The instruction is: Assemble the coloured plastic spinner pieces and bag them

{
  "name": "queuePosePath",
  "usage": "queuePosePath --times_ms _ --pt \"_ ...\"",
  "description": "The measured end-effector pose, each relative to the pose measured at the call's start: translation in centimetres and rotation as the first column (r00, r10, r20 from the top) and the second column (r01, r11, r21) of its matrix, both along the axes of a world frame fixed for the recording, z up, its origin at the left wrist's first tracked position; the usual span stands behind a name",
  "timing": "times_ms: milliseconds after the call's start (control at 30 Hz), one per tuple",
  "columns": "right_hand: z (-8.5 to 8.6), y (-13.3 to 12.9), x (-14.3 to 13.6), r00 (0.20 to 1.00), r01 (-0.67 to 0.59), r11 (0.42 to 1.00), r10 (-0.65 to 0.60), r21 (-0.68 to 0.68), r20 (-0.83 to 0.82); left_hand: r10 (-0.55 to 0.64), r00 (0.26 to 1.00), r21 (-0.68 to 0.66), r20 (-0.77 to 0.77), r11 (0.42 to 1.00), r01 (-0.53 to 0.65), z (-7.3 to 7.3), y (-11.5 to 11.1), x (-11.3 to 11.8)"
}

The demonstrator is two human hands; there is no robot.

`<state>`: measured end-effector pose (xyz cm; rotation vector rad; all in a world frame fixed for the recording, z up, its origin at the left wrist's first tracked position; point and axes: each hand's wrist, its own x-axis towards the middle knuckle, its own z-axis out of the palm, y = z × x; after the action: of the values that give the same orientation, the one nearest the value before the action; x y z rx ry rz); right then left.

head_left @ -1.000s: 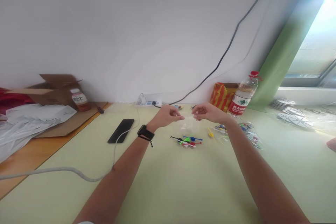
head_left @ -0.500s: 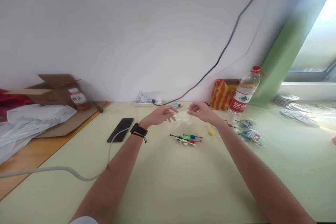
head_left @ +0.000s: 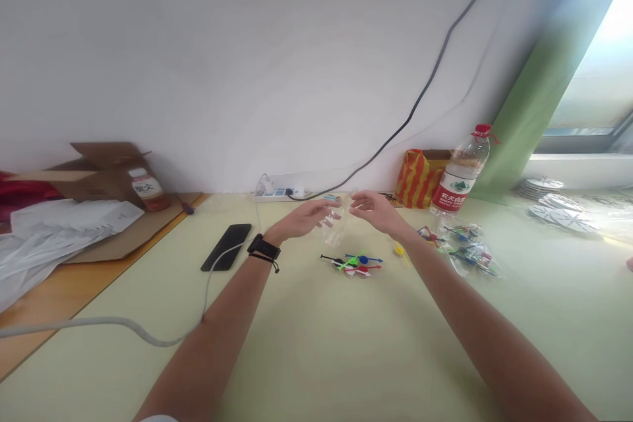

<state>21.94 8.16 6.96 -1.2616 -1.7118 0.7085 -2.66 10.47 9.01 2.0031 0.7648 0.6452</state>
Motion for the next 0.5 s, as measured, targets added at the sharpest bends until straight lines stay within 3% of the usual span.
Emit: queuePosePath --times_ms 200,367,500 --pt "0.5 0.2 0.8 0.993 0.114 0.987 -0.111 0.117 -0.031 -0.025 0.999 -0.007 0.038 1.0 0.025 0.8 -0.6 0.1" --pt "2.1 -0.2 2.5 0.991 -0.124 0.992 0.124 -0.003 -0.055 -0.021 1.0 0.011 -0.004 1.0 0.022 1.2 -0.3 -0.6" --pt "3.1 -1.0 2.6 0.972 -0.207 0.978 0.203 -0.025 -0.115 0.03 0.999 0.024 -0.028 0.999 -0.03 1.4 -0.2 -0.9"
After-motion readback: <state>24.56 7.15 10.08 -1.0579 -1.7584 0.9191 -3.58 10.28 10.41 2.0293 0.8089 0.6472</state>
